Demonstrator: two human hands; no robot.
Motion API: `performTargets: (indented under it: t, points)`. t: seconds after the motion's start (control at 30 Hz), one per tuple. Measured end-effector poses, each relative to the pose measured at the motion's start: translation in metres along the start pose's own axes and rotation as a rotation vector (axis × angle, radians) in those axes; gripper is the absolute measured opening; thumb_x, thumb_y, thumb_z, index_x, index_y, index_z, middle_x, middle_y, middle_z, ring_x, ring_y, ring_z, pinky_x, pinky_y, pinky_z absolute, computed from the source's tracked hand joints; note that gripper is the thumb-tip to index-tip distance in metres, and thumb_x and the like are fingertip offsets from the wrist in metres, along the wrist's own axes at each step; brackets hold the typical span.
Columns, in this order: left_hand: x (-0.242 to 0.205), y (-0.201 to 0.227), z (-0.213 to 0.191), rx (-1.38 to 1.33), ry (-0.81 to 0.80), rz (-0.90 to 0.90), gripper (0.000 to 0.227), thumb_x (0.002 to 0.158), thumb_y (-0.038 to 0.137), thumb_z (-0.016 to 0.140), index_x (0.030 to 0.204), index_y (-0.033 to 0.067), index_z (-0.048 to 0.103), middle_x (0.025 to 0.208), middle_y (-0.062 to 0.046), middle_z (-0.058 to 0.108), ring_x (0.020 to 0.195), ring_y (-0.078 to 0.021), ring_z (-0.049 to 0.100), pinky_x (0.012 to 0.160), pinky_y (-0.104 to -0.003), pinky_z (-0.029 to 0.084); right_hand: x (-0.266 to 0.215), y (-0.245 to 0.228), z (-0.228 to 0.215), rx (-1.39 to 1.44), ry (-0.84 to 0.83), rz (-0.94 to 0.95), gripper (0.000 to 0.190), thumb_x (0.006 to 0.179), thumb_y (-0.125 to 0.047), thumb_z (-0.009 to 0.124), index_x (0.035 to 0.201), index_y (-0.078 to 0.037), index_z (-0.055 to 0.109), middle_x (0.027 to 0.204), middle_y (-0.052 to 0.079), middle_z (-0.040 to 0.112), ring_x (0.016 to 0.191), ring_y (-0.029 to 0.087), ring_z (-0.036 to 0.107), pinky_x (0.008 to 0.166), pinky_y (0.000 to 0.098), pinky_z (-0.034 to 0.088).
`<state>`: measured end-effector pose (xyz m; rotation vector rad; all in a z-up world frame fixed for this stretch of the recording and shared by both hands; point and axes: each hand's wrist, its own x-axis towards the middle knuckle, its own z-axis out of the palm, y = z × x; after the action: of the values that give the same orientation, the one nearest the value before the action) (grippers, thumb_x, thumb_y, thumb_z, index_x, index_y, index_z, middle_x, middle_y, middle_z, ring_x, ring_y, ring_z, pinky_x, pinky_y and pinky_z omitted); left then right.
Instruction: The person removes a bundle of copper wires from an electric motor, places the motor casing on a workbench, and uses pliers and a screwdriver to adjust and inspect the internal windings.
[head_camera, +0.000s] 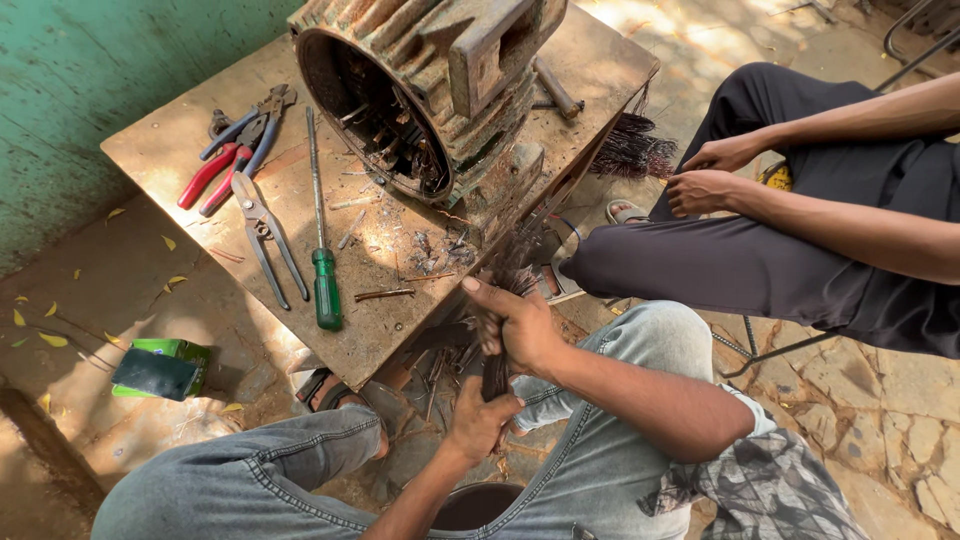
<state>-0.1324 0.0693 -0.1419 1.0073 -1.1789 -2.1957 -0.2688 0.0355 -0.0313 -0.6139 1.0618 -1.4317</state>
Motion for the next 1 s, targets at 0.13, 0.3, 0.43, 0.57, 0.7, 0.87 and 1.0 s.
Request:
performTargets:
  t: [0.13,0.3,0.43,0.57,0.7,0.87,1.0]
  points:
    - [0.018,-0.015,-0.016,0.169,-0.085,0.146,0.023,0.085,0.020,0.072,0.079,-0.0016,0.068,0.064,-0.009,0.064,0.043,-0.0149,0.056,0.039,-0.032,0.043,-0.001,-0.016,-0.002,-0.099,-0.211,-0.134,0.035,0.103,-0.027,0.071,0.079,-0.007,0.054,0.061,0.001,0.049,0.047,0.013,0.051,0.047,0.0322,0.046]
    - [0.021,-0.008,-0.046,1.063,0.051,0.702,0.021,0.101,0.029,0.067,0.100,0.0118,0.079,0.069,-0.001,0.057,0.055,-0.0155,0.056,0.056,-0.037,0.050,0.007,-0.074,-0.007,-0.643,-0.682,-0.638,0.063,0.101,-0.033,0.073,0.144,0.004,0.047,0.127,0.023,0.055,0.116,0.033,0.053,0.101,0.0401,0.042]
    - [-0.002,0.036,-0.049,0.809,0.249,0.900,0.018,0.092,0.023,0.073,0.098,0.0059,0.074,0.082,-0.011,0.067,0.071,-0.0267,0.064,0.067,-0.040,0.052,0.013,-0.088,-0.008,-0.886,-0.540,-0.108,0.099,0.073,-0.043,0.087,0.150,-0.002,0.040,0.131,0.009,0.062,0.093,0.023,0.072,0.085,0.0348,0.058]
    - [-0.024,0.083,-0.023,0.491,0.199,0.665,0.021,0.084,0.014,0.069,0.099,0.0000,0.072,0.083,-0.016,0.076,0.074,-0.0259,0.074,0.066,-0.038,0.056,0.013,-0.088,-0.019,-1.056,-0.517,-0.018,0.099,0.071,-0.040,0.089,0.150,-0.004,0.040,0.111,0.008,0.077,0.096,0.019,0.072,0.085,0.0319,0.058]
    - [-0.038,0.109,-0.006,0.629,0.262,0.579,0.019,0.081,0.015,0.072,0.093,-0.0002,0.074,0.078,-0.020,0.074,0.072,-0.0276,0.076,0.063,-0.039,0.057,0.014,-0.091,-0.032,-1.565,-0.749,-1.122,0.042,0.085,-0.036,0.092,0.114,-0.034,0.061,0.091,-0.017,0.078,0.113,0.018,0.072,0.095,0.0306,0.051]
    - [-0.038,0.110,-0.007,0.632,0.180,0.365,0.022,0.083,0.020,0.070,0.090,0.0016,0.078,0.066,-0.017,0.071,0.058,-0.0264,0.071,0.058,-0.040,0.052,0.006,-0.072,-0.021,-0.906,-0.219,-0.164,0.039,0.074,-0.025,0.090,0.101,-0.003,0.073,0.081,0.008,0.075,0.068,0.014,0.067,0.058,0.0289,0.054]
    - [-0.026,0.098,-0.017,0.594,-0.025,0.484,0.045,0.085,0.045,0.077,0.089,0.0001,0.078,0.076,-0.009,0.078,0.071,-0.0187,0.075,0.062,-0.033,0.056,0.006,-0.079,-0.025,-0.900,-0.128,-0.143,0.029,0.073,-0.024,0.087,0.092,-0.008,0.072,0.069,0.005,0.073,0.046,0.012,0.061,0.038,0.0260,0.047]
